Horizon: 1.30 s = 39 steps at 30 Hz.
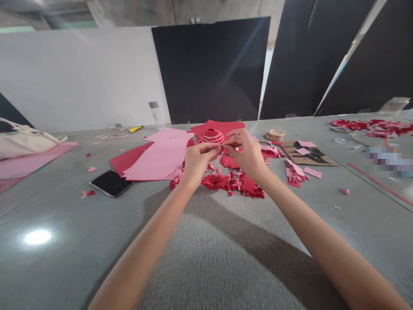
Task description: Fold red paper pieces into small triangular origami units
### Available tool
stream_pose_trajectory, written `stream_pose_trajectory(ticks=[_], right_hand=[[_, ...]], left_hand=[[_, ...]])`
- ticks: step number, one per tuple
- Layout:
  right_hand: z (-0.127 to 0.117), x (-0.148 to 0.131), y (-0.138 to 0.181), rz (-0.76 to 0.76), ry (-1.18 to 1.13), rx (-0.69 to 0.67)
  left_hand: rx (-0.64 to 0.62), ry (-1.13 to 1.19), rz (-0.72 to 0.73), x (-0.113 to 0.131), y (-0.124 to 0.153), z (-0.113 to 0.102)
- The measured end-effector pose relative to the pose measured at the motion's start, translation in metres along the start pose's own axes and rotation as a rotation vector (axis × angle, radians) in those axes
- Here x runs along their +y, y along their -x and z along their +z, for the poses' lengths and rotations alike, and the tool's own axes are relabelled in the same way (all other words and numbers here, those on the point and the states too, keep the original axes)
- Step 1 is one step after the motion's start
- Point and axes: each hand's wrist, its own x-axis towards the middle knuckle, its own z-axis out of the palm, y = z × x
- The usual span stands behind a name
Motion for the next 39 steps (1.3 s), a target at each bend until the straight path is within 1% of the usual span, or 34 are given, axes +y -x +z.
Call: stream_pose_trajectory(ticks=[3,7,8,10,13,15,17,21,22,26,28,31,33,35,37,39], right_hand=[[0.0,-0.005,0.005,-0.175,0.263,-0.018],[-0.003,-0.014,0.008,-0.432,0.485,-0.082],[-0.004,-0.016,0.008,-0.473,0.523,-0.102],[-0.006,-0.019,0.009,-0.503,0.576,-0.136],[-0.006,-0.018,0.01,-0.459,0.584,-0.154],[-0.004,-0.013,0.011,-0.397,0.521,-0.16],[-0.001,-0.009,0.011,-0.306,0.368,-0.131],[0.005,-0.009,0.007,-0.039,-0.097,0.026],[0.006,-0.01,0.006,0.024,-0.194,0.046],[0.005,-0.013,0.0,0.229,-0.477,-0.003],[0.004,-0.014,-0.002,0.301,-0.578,-0.014],[0.001,-0.015,-0.002,0.342,-0.619,0.001],[-0.002,-0.016,-0.002,0.322,-0.6,-0.001],[-0.006,-0.017,-0.002,0.276,-0.564,-0.016],[-0.01,-0.018,-0.003,0.224,-0.517,-0.045],[-0.012,-0.019,-0.002,0.184,-0.486,-0.064]], left_hand=[[-0.022,0.064,-0.082,0.002,-0.001,-0.002],[-0.071,0.189,-0.155,0.004,-0.003,-0.005],[-0.074,0.214,-0.172,0.004,-0.003,-0.005],[-0.075,0.248,-0.203,0.003,-0.004,-0.004],[-0.052,0.281,-0.228,0.003,-0.004,-0.003],[-0.022,0.295,-0.221,0.003,-0.004,-0.003],[0.007,0.294,-0.171,0.004,-0.004,-0.003],[0.026,0.269,-0.01,0.004,-0.002,-0.001],[0.022,0.261,0.029,0.004,-0.002,0.0],[0.043,0.178,0.177,0.0,-0.002,0.003],[0.038,0.105,0.245,0.0,-0.002,0.003],[0.004,-0.088,0.347,0.003,-0.002,-0.001],[-0.012,-0.247,0.415,0.007,-0.002,-0.003],[-0.025,-0.358,0.478,0.011,-0.001,-0.005],[-0.043,-0.404,0.517,0.014,0.0,-0.007],[-0.059,-0.399,0.519,0.015,0.0,-0.007]])
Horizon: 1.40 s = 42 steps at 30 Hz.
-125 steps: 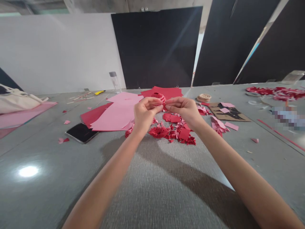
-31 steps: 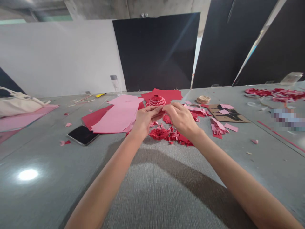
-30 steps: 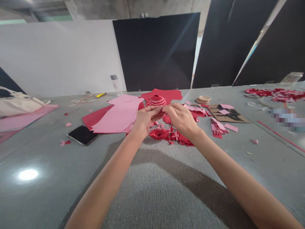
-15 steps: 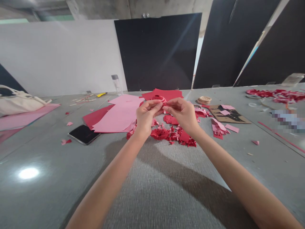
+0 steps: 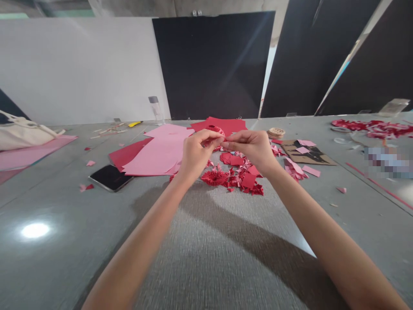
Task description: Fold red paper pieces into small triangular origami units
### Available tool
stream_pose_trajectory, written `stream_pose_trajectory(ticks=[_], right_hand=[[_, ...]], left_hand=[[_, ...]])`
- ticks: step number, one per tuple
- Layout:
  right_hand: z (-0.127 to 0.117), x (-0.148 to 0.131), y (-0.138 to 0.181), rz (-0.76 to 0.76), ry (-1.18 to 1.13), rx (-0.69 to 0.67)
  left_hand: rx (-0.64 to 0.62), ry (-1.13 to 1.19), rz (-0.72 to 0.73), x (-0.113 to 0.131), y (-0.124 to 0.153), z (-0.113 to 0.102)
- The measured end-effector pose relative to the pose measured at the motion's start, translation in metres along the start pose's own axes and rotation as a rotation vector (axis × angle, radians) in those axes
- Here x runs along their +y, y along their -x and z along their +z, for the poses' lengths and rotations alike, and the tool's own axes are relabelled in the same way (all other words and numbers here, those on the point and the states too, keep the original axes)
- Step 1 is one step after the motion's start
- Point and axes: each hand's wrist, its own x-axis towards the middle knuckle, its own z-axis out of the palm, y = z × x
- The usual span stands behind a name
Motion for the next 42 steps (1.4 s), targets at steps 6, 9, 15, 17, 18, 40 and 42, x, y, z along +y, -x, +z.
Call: stream_pose_trajectory(ticks=[6,9,15,17,18,40,42], right_hand=[[0.008,-0.001,0.001,-0.091,0.045,0.084],[0.012,-0.001,0.001,-0.134,0.128,0.137],[0.012,0.002,0.002,-0.19,0.185,0.149],[0.012,0.005,0.003,-0.187,0.182,0.161],[0.013,0.007,0.003,-0.189,0.179,0.171],[0.014,-0.001,0.004,-0.223,0.362,0.162],[0.016,0.002,0.003,-0.212,0.403,0.17]], left_hand=[[0.117,0.086,-0.075,-0.003,0.001,0.006],[0.157,0.187,-0.124,-0.005,0.002,0.01],[0.178,0.264,-0.158,-0.007,0.004,0.015],[0.178,0.267,-0.157,-0.007,0.005,0.017],[0.179,0.274,-0.154,-0.007,0.006,0.018],[0.151,-0.091,-0.074,0.018,0.005,0.013],[0.232,-0.136,-0.07,0.016,0.007,0.019]])
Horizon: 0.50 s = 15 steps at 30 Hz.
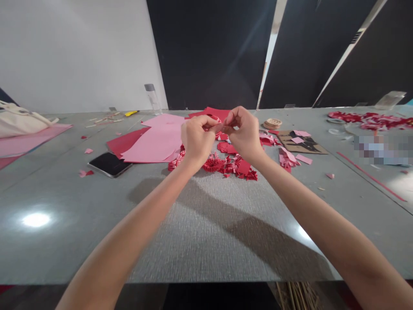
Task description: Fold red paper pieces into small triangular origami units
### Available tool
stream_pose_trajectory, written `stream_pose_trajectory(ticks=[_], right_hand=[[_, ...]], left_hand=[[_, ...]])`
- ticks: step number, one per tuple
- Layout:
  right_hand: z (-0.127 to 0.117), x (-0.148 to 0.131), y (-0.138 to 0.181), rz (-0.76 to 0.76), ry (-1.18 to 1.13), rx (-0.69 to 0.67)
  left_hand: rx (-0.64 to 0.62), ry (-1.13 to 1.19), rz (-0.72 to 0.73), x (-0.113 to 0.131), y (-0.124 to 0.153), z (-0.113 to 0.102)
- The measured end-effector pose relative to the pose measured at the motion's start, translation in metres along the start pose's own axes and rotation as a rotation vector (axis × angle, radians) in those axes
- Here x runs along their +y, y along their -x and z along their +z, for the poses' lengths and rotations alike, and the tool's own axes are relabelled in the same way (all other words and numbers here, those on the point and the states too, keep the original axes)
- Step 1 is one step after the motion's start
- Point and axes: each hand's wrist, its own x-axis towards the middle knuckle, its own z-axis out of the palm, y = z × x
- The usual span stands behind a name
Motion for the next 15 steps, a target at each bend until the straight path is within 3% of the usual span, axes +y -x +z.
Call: stream_pose_trajectory(ticks=[3,9,15], right_hand=[[0.0012,0.0038,-0.0006,0.007,0.01,-0.003],[-0.0061,0.0033,-0.0022,-0.025,-0.069,-0.001],[-0.004,-0.0043,-0.0007,0.047,-0.112,0.006]], left_hand=[[0.034,-0.022,0.007,-0.0038,0.0031,0.0037],[-0.134,0.165,0.014,-0.0103,-0.0021,0.0011],[-0.052,0.108,0.015,-0.007,-0.0012,0.0044]])
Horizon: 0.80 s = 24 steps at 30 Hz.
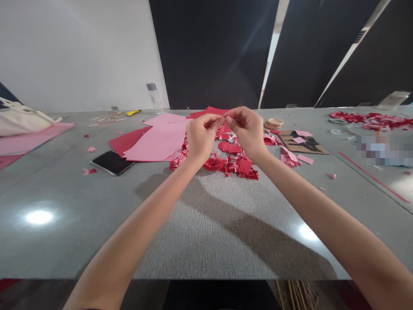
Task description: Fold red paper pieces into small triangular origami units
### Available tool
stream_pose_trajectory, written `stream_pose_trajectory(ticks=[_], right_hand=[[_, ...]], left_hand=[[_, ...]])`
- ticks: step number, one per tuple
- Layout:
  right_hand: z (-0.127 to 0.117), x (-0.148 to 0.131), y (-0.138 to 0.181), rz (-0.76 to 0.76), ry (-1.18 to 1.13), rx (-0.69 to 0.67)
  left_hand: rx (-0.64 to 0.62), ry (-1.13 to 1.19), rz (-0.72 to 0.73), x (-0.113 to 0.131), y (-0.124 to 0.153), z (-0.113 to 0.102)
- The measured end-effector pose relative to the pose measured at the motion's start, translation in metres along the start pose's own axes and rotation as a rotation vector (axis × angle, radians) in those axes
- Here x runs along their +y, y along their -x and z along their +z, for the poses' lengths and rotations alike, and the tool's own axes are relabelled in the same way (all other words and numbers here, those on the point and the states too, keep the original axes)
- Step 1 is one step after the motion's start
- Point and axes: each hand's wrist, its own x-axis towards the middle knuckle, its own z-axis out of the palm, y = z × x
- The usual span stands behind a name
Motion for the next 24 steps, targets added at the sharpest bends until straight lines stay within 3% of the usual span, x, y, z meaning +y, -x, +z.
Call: stream_pose_trajectory(ticks=[9,17,24], right_hand=[[0.008,0.004,0.003,0.062,-0.019,0.077],[0.013,-0.007,0.001,0.031,0.04,0.096],[0.02,0.004,0.001,0.065,0.061,0.142]], left_hand=[[0.025,-0.158,0.046,-0.006,0.003,-0.005],[0.088,-0.216,0.027,0.008,0.008,-0.003],[0.125,-0.248,0.037,0.004,0.01,0.003]])
